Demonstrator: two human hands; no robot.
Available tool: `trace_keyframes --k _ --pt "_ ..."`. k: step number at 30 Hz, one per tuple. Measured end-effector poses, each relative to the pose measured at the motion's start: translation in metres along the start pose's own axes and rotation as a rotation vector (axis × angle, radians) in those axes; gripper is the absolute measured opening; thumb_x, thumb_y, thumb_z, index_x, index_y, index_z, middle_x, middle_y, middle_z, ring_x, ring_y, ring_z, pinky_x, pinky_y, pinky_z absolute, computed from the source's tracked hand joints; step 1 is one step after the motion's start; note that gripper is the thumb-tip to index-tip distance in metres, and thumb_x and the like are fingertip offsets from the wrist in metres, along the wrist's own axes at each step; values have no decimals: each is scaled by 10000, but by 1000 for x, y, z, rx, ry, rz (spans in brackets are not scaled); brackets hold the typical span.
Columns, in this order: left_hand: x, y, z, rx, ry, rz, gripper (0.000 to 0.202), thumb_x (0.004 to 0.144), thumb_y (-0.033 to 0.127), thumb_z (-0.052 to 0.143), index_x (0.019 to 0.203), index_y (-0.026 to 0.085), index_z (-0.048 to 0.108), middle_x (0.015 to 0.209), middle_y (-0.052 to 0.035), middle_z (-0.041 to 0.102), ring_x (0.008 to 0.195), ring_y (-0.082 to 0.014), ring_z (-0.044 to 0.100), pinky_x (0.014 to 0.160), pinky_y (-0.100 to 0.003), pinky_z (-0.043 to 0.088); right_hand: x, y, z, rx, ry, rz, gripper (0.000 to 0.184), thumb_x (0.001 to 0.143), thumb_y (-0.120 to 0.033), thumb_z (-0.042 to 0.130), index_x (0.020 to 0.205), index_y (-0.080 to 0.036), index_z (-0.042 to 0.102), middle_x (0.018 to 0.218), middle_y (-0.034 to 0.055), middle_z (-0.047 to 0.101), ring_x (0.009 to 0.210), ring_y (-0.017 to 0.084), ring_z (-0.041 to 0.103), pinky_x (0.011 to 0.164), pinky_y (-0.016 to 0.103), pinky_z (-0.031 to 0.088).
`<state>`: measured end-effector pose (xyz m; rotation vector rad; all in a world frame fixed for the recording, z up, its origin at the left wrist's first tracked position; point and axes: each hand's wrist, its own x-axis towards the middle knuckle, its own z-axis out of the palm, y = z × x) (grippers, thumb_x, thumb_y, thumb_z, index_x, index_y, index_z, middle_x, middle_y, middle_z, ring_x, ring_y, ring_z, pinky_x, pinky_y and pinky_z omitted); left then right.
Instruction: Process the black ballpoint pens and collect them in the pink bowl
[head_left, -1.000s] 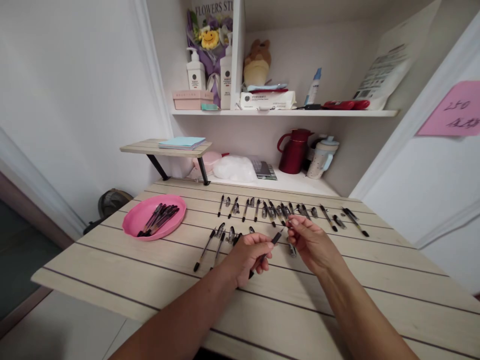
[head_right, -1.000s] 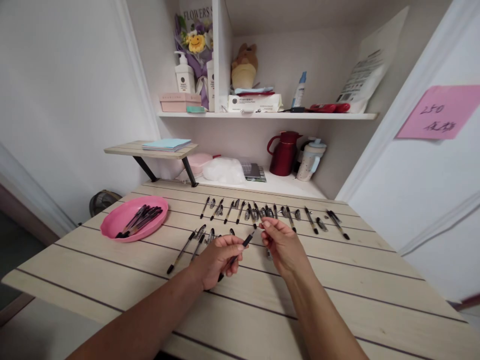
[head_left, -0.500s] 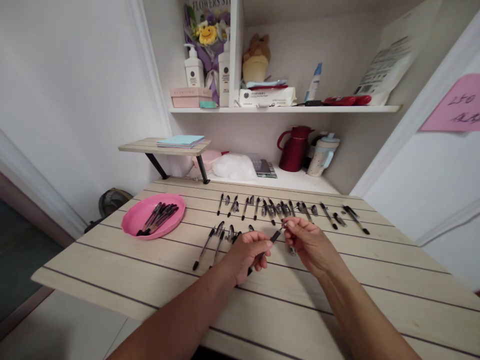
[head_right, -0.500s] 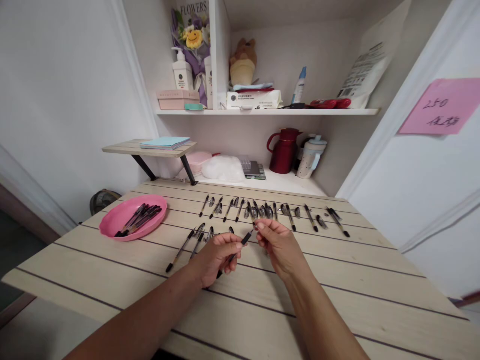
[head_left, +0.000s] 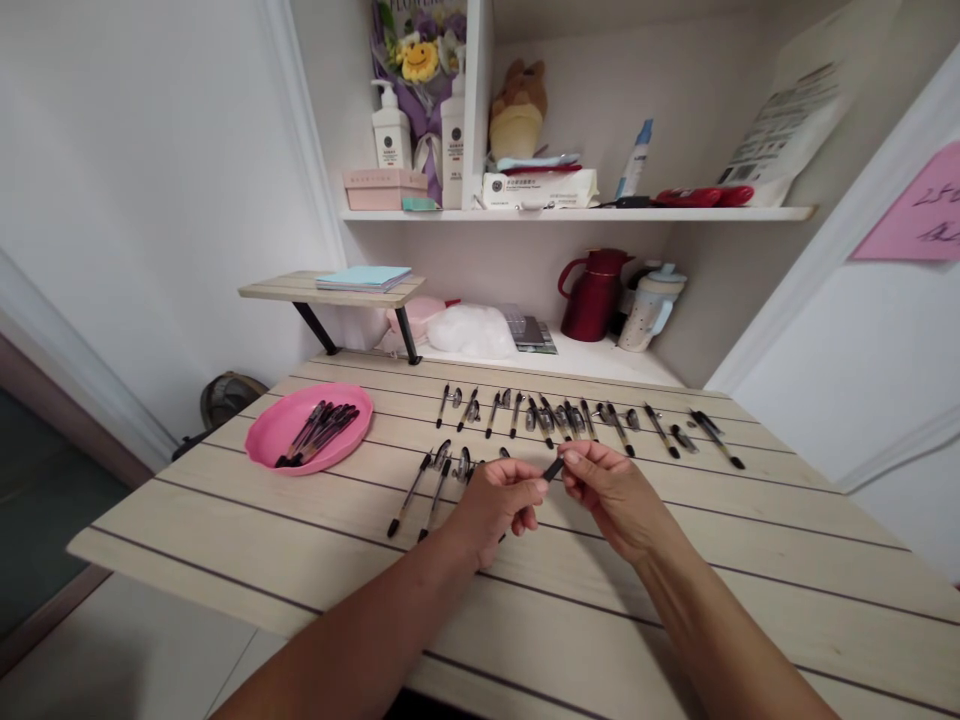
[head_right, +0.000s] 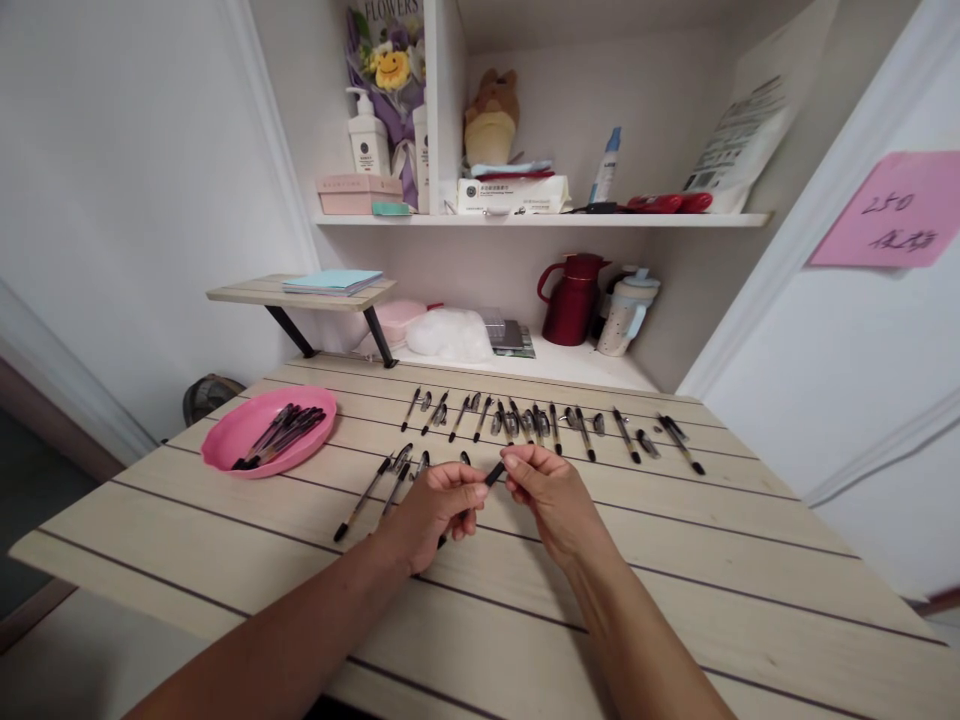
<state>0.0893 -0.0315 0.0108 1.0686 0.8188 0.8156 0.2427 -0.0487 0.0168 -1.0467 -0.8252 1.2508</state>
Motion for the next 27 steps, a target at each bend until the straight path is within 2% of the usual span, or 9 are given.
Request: trace_keyframes --k 5,11,13,15,18,21,24,27 --pt "-2 -3 5 71 81 70 248 621 302 665 793 135 600 533 34 533 400 -58 459 382 -175 285 0 1 -1 -8 -37 -10 304 580 -357 771 788 -169 654 589 -19 536 502 85 446 465 218 348" --pt "-1 -9 4 302 215 272 151 638 271 645 748 167 647 527 29 522 472 -86 462 474 -207 377 1 6 1 -117 13 -81 272 601 -397 748 690 -170 625 564 -16 549 508 93 440 473 219 332" --pt "-1 -9 4 304 197 289 145 646 271 640 751 171 651 534 28 521 479 -88 460 482 -211 383 0 4 1 -104 -1 -93 242 626 -385 735 698 -180 630 601 -13 577 537 92 464 501 214 351" --pt "-1 -7 6 256 169 277 143 660 265 625 762 168 649 541 28 526 464 -79 446 471 -207 378 -2 1 1 -50 -46 -81 239 647 -376 723 792 -198 656 760 13 640 651 108 530 576 219 395" --pt "-3 -3 9 199 152 227 141 663 249 615 768 159 642 530 31 526 436 -69 434 452 -201 370 -4 -2 0 10 -115 -40 318 644 -363 729 919 -212 669 962 54 651 829 157 567 701 267 432" --pt "-4 -3 9 185 142 218 132 653 241 625 752 154 634 530 33 524 438 -68 443 449 -196 377 -3 0 -2 1 -101 -29 240 610 -332 755 791 -190 687 871 40 657 755 145 564 704 278 435" --pt "-3 -6 8 174 113 248 135 658 253 630 750 153 635 542 30 529 450 -66 444 460 -196 390 -2 3 -1 16 -69 -45 188 588 -315 770 644 -186 645 761 0 642 650 109 534 655 257 426" --pt "-3 -5 7 158 113 245 138 645 250 642 743 153 636 549 28 541 454 -66 446 465 -197 397 -3 2 1 11 -91 -33 194 603 -318 762 667 -188 633 785 5 641 683 117 546 662 258 431"
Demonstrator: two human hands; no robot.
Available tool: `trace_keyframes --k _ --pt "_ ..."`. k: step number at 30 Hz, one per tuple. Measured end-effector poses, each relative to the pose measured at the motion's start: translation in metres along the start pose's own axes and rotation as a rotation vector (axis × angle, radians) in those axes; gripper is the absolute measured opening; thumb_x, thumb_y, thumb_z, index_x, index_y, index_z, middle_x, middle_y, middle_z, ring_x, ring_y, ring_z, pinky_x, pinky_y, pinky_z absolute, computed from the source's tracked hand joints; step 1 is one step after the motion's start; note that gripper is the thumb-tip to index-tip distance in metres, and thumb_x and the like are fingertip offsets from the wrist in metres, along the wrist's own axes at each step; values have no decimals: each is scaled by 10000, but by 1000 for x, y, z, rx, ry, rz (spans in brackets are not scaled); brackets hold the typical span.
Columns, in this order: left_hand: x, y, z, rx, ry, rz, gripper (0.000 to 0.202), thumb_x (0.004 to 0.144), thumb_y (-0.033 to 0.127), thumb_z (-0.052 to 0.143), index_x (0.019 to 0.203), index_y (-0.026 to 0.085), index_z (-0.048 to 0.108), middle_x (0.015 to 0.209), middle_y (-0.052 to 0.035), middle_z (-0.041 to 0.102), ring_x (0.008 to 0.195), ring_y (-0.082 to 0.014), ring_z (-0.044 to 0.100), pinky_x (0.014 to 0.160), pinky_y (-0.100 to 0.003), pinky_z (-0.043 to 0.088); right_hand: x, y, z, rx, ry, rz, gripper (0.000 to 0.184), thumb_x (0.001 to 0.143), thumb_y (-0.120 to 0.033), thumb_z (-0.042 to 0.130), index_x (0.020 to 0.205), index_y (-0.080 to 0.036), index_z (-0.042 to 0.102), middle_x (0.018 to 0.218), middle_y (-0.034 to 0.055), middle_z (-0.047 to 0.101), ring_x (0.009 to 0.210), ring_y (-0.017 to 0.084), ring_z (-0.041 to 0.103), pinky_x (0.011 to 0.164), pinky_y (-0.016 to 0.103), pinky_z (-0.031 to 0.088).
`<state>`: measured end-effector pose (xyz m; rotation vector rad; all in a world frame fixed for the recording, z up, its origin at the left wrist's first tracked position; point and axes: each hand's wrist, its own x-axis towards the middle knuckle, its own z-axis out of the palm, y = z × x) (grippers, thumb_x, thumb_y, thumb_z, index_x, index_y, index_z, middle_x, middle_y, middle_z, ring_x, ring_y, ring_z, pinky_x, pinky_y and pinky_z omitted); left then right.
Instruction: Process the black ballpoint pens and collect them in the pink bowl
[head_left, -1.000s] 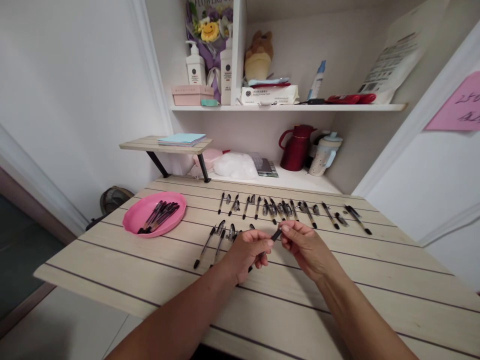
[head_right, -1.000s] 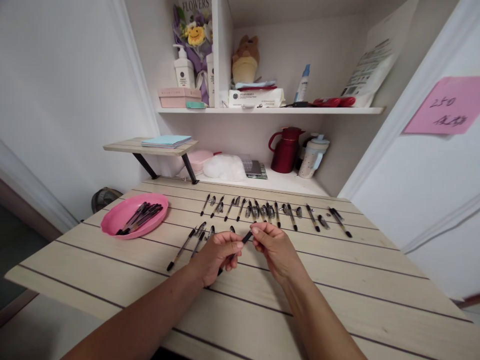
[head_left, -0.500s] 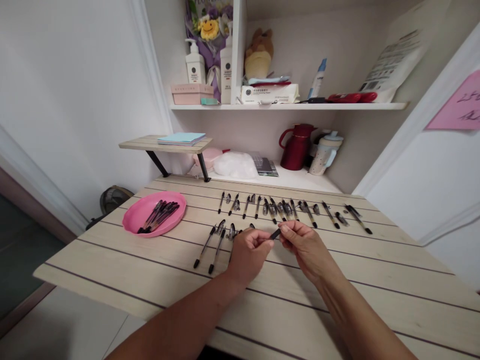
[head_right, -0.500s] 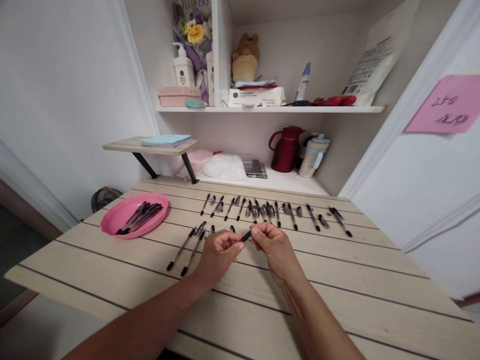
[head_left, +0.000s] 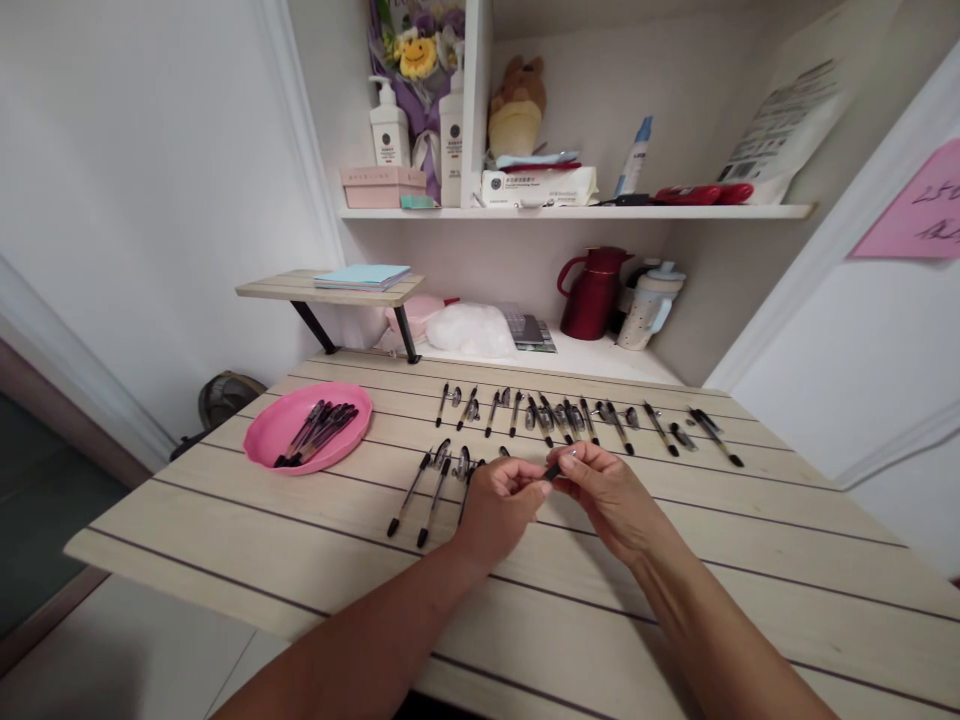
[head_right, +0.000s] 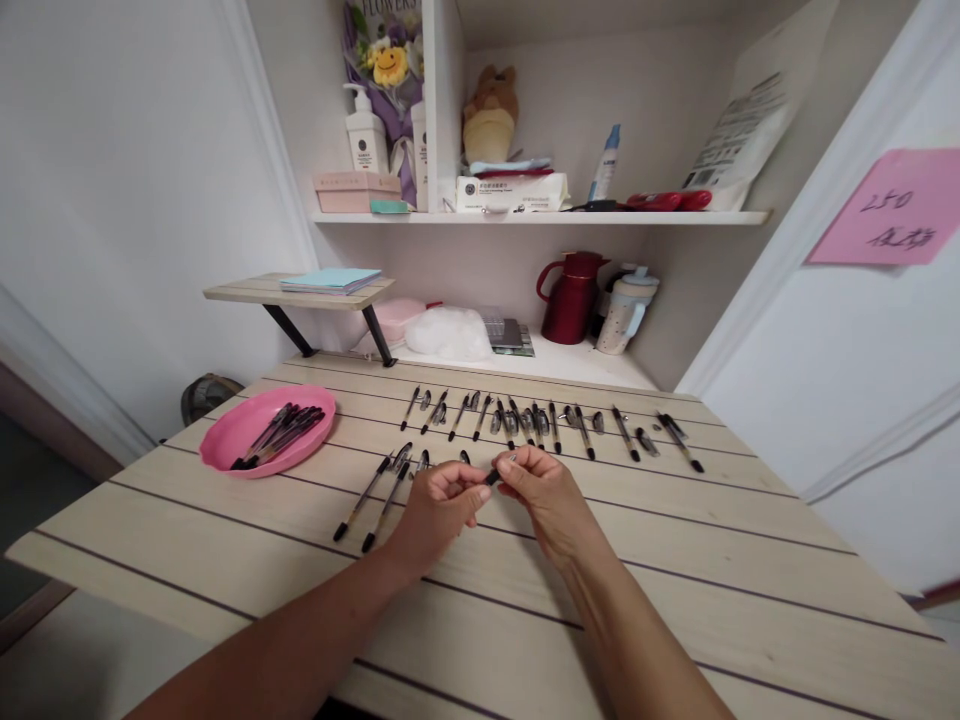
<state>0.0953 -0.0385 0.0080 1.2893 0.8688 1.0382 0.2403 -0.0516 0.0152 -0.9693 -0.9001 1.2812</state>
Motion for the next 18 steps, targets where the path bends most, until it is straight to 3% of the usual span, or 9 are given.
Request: trace_keyframes --k 4,9,15,18 --pt "0 2 1 18 20 -39 141 654 256 630 747 150 636 500 37 520 429 -65 437 444 -189 376 -1 -3 -2 42 -65 30 283 650 -343 726 891 -211 657 966 50 642 822 168 576 723 300 448" --pt "1 -4 1 5 8 18 147 655 250 631 752 140 637 521 38 520 436 -55 428 446 -180 371 4 3 -6 54 38 -7 165 598 -291 770 667 -200 651 792 4 651 683 116 550 673 260 432" --pt "2 -7 1 2 31 3 170 646 269 638 761 144 639 515 39 529 430 -61 436 445 -189 376 2 0 -3 67 -77 27 239 647 -325 734 849 -212 672 913 39 652 804 165 570 727 306 438" --pt "2 -8 1 8 20 13 179 650 276 637 770 144 647 508 43 519 430 -60 431 446 -190 374 2 1 -3 41 -11 8 163 626 -304 751 700 -189 663 807 20 644 705 126 550 688 273 432"
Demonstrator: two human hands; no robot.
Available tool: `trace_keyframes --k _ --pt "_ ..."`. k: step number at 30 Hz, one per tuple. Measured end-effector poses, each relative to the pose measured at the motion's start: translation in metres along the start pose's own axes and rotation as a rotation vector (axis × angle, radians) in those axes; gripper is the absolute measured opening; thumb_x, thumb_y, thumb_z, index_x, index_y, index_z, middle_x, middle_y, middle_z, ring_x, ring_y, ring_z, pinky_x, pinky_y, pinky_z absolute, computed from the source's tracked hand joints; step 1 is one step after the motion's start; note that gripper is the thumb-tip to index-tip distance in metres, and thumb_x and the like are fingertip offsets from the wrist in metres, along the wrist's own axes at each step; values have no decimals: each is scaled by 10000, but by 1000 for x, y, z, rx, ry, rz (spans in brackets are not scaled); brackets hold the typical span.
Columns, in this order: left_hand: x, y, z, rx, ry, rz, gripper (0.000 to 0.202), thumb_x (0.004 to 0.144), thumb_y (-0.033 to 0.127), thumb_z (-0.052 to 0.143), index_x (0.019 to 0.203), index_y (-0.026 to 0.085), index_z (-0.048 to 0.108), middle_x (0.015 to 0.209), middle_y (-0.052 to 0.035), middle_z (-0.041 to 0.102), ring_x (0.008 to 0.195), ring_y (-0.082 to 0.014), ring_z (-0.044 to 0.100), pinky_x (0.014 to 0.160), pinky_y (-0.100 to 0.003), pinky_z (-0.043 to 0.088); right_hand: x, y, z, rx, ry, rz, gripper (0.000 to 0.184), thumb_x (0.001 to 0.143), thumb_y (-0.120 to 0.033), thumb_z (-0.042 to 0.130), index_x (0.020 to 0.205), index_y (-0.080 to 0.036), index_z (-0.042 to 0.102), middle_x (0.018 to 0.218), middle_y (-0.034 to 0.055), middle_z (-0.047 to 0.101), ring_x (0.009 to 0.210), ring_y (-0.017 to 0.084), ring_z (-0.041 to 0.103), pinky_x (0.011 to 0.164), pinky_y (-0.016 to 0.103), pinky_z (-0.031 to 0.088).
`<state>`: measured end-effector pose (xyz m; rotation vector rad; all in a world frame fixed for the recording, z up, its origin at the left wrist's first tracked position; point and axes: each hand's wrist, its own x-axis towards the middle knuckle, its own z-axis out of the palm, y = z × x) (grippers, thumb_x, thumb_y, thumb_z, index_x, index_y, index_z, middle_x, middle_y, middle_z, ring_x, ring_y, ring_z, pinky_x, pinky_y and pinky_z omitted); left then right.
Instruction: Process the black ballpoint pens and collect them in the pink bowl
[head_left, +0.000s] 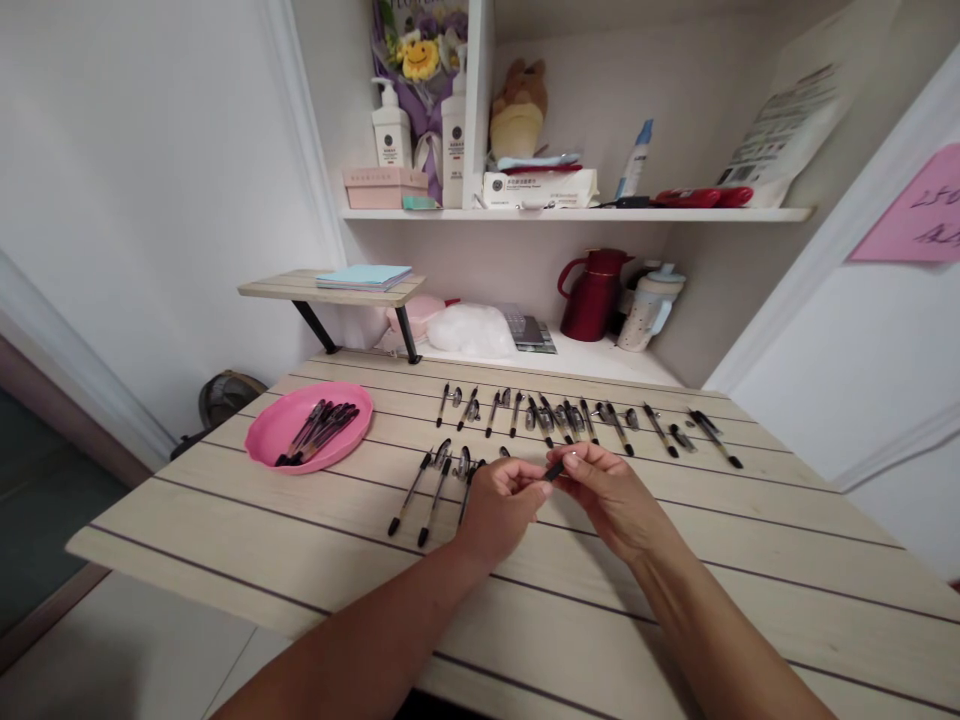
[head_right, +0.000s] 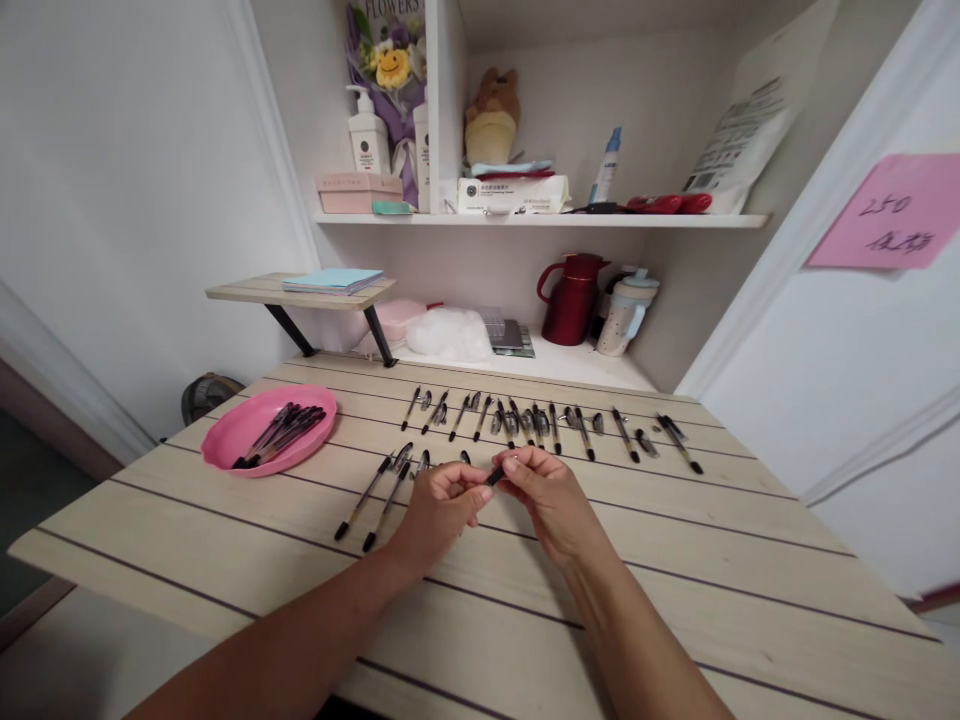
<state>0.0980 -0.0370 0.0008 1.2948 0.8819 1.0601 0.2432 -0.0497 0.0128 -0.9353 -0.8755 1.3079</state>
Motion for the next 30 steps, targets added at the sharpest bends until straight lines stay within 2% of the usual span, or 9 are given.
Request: trace_keyframes --k 6,11,14,16,19,21,23,26,30 --pt "1 1 -1 9 1 -16 151 649 251 626 751 140 636 539 35 534 432 -57 429 442 -189 385 0 -1 -1 20 -61 27 220 675 -328 710 852 -208 657 947 47 640 802 159 568 725 307 447" --pt "0 5 -1 4 7 -33 119 640 235 624 716 144 616 518 44 515 428 -55 430 438 -180 390 3 2 -5 -26 27 3 188 608 -294 760 689 -193 623 838 20 644 696 121 560 663 260 443" --pt "-1 9 -1 37 29 -64 115 638 229 619 713 143 617 513 44 518 419 -54 442 417 -169 367 7 -1 -12 -128 49 -7 280 611 -401 734 773 -210 610 841 36 651 687 149 577 620 278 439" --pt "-1 11 -1 44 41 -90 119 635 227 619 718 142 620 516 41 523 417 -54 449 401 -162 350 10 -4 -20 -325 146 -71 343 654 -504 652 823 -210 602 804 48 648 655 163 576 588 285 425" --pt "-1 12 -1 39 45 -120 125 637 235 617 722 143 621 499 44 512 406 -52 441 381 -155 330 13 -4 -35 -937 364 -112 366 663 -558 578 735 -200 606 696 65 631 629 199 568 553 296 382" --pt "-1 12 0 39 48 -133 124 639 232 613 726 144 618 493 46 504 400 -50 438 373 -152 322 15 0 -42 -1330 402 -47 310 633 -512 603 659 -204 606 667 85 630 660 233 574 547 303 354" --pt "0 11 0 39 56 -146 126 636 225 613 734 145 616 512 44 512 398 -46 441 370 -151 318 17 5 -47 -1503 358 17 219 624 -426 614 608 -209 598 649 88 629 665 238 573 545 302 335" --pt "0 9 0 46 56 -173 147 634 226 614 755 143 618 549 38 528 402 -42 449 366 -148 313 21 9 -49 -1346 268 47 169 643 -348 591 553 -207 566 563 44 586 567 180 525 522 280 315" --pt "1 6 -1 54 30 -205 177 647 244 605 790 142 616 555 36 524 406 -46 462 357 -140 292 20 1 -43 -717 113 75 271 693 -452 572 611 -196 545 476 -31 488 432 95 382 449 240 274"
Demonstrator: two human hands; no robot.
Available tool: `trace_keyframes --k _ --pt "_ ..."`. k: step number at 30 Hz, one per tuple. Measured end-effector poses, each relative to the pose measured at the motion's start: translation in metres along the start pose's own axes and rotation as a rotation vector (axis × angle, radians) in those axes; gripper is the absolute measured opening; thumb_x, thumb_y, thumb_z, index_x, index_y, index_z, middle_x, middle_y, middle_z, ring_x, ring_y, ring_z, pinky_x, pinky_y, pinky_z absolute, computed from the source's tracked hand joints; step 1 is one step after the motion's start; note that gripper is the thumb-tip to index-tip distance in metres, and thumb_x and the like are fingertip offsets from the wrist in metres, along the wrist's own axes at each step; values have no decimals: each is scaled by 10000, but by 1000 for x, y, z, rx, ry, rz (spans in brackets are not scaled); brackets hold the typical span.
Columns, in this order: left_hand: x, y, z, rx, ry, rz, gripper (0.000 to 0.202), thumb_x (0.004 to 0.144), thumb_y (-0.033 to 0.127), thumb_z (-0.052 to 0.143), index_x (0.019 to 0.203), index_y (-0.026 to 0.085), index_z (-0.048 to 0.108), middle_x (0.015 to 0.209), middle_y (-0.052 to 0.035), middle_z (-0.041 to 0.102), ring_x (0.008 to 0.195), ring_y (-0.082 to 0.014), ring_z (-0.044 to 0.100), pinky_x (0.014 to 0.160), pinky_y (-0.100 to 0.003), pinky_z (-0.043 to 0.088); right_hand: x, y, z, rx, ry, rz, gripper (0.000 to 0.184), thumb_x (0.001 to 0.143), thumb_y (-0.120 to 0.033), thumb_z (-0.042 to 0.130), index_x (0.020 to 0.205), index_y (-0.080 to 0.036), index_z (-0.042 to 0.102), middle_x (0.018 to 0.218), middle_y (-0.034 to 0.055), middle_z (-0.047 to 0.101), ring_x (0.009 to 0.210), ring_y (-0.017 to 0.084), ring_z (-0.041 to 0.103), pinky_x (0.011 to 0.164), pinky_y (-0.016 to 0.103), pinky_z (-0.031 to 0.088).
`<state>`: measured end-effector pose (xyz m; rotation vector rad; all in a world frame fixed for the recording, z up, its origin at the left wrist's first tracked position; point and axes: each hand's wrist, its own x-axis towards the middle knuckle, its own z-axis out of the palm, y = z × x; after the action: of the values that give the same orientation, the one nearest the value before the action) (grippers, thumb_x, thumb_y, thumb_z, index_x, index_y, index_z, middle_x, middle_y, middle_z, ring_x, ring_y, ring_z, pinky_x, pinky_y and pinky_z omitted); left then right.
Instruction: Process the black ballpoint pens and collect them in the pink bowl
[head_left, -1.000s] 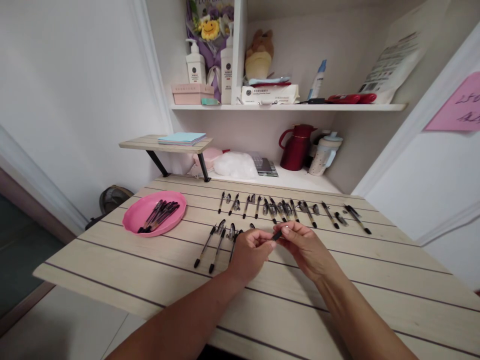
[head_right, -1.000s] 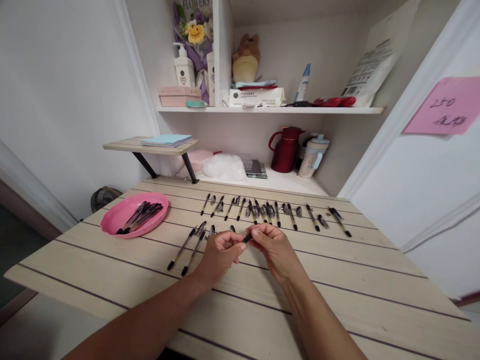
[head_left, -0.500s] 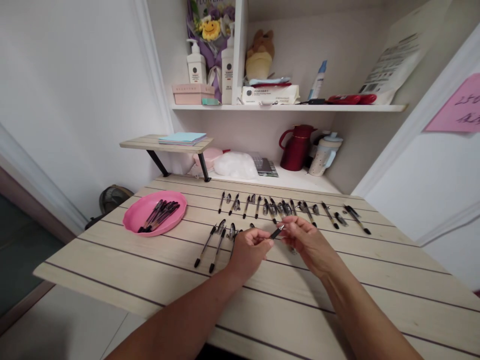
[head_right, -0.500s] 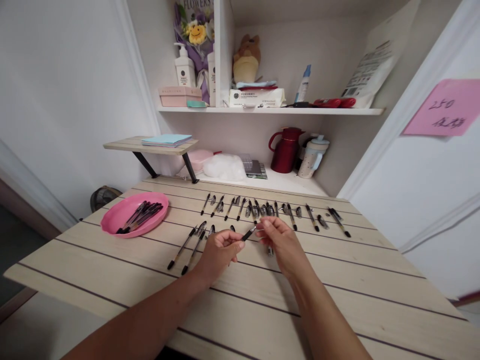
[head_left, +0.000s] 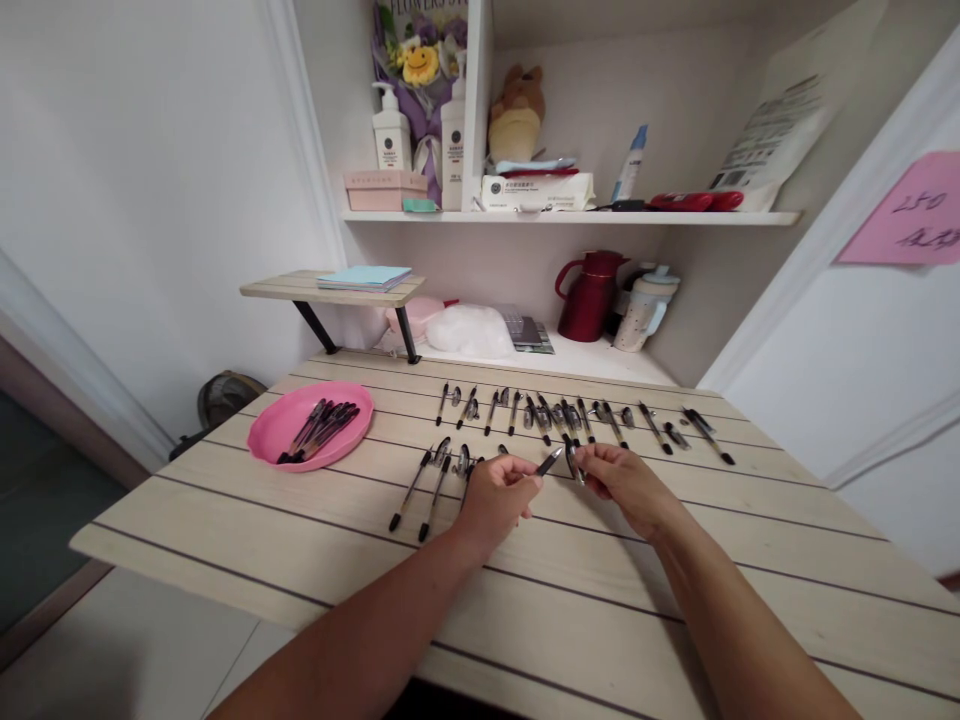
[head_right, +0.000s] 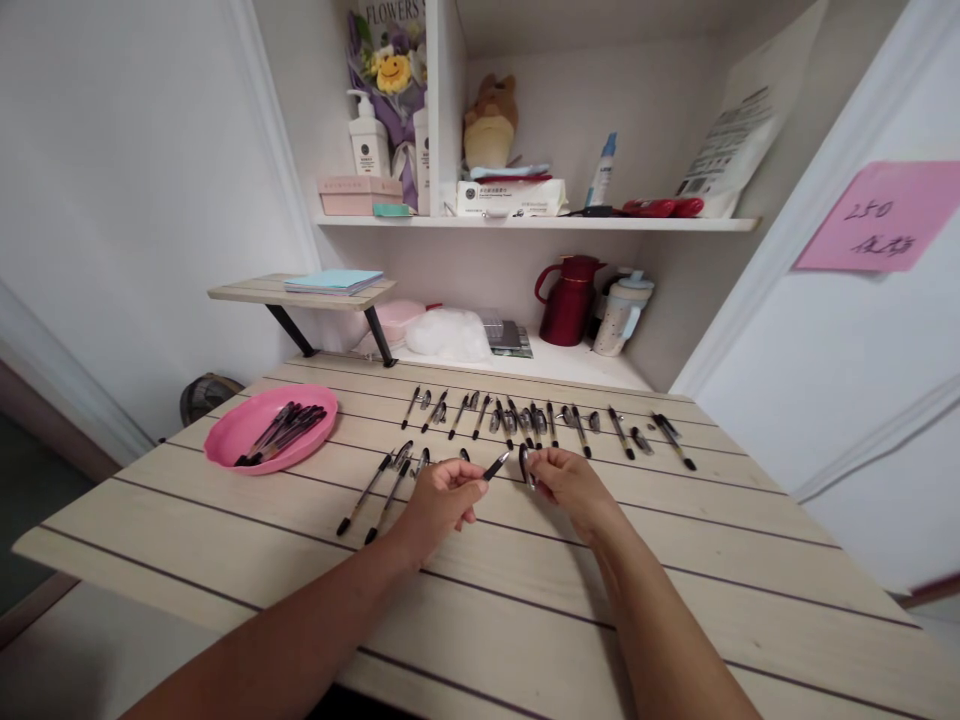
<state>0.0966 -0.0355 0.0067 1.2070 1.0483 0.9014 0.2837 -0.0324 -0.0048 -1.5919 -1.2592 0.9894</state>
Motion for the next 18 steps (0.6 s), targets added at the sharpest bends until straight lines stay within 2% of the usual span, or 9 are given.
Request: trace_keyframes --k 4,8,11,14,18 --pt "3 -3 -2 -10 6 -7 195 649 258 601 808 146 612 570 37 522 404 -43 462 357 -138 289 -8 -15 2 351 -105 -41 285 651 -443 666 686 -183 555 638 -5 600 451 66 392 432 214 279" --pt "3 -4 -3 -11 -16 5 212 641 279 612 807 147 614 571 38 522 407 -49 469 359 -145 291 -11 -19 6 589 -73 -44 280 629 -380 719 771 -199 560 715 8 632 470 73 451 441 210 332" --pt "1 -4 -3 4 -49 1 222 641 286 614 809 141 619 583 32 537 398 -44 464 362 -149 294 -8 -17 7 666 -4 -72 314 623 -367 733 854 -208 590 720 4 623 501 90 491 450 219 370" --pt "0 -3 -2 9 -65 -1 214 645 281 610 804 137 616 603 28 544 394 -40 463 362 -151 292 -7 -14 9 706 34 -121 286 626 -371 735 810 -209 588 710 0 611 558 106 528 489 227 405" --pt "1 -4 -1 7 -52 -4 201 645 282 615 790 143 609 593 36 536 398 -41 462 367 -151 294 -10 -16 14 694 22 -151 275 612 -351 753 769 -211 577 693 -15 611 585 98 534 545 229 418"
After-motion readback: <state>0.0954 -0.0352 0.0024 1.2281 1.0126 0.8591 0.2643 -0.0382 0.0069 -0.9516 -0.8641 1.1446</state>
